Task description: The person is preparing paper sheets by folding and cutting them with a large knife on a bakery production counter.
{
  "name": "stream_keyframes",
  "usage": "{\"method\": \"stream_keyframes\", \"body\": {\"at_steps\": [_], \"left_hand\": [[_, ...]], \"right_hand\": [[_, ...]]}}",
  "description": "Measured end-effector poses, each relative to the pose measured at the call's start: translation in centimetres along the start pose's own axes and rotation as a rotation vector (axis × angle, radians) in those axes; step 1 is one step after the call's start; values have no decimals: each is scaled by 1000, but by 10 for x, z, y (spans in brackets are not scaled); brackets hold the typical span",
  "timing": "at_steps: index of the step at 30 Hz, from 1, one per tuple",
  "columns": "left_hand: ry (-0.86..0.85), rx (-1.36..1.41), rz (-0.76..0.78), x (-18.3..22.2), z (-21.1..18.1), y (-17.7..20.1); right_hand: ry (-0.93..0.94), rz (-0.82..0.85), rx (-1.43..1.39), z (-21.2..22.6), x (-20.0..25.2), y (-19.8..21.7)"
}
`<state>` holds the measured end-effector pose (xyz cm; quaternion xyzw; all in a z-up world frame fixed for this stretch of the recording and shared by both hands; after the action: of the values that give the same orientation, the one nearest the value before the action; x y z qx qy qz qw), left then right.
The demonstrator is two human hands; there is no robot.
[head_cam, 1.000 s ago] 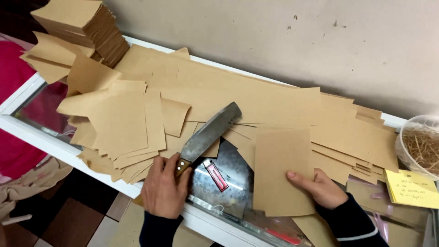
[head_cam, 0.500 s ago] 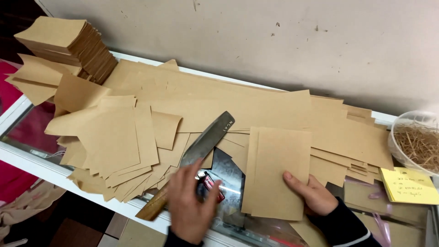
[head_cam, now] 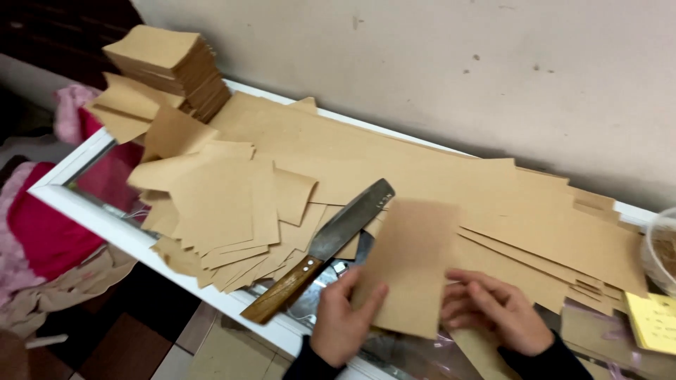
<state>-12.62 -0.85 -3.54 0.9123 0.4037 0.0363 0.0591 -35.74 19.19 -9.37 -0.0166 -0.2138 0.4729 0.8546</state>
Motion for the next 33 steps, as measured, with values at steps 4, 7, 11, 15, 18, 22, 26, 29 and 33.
{"method": "stream_keyframes", "body": {"at_steps": [4, 7, 11, 15, 18, 22, 26, 29, 33], "left_hand": [[-69, -12, -233, -23, -8, 98], [-169, -136, -359, -32, -11, 177], [73, -290, -498, -35, 18, 248], [-37, -220, -537, -46, 18, 274], [-57, -201, -545, -50, 24, 277], [-43, -123, -530, -63, 23, 276], [-93, -594, -670, -55, -22, 249], [-289, -777, -701, -41, -56, 188], [-682, -647, -396, -13, -75, 52]], "right_hand": [[114, -296, 178, 46, 14, 5], [172, -476, 469, 64, 20, 6], [83, -598, 972, 75, 23, -5], [43, -494, 1420, 64, 5, -12], [40, -558, 1615, 40, 4, -5], [159, -544, 1730, 39, 0, -11], [359, -528, 1688, 35, -2, -11], [360, -507, 1566, 32, -5, -10], [294, -452, 1379, 48, 9, -20]]}}
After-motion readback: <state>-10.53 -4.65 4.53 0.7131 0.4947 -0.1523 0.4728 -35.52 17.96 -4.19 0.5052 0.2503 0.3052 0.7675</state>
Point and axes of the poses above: each hand's wrist, its own x-axis away from the middle knuckle, its own y-axis out of the back of the hand, z = x × y, the point moved 7 cm from there along -x, towards the middle knuckle, and after that the axes turned 2 degrees about -y, right-handed, at the moved point
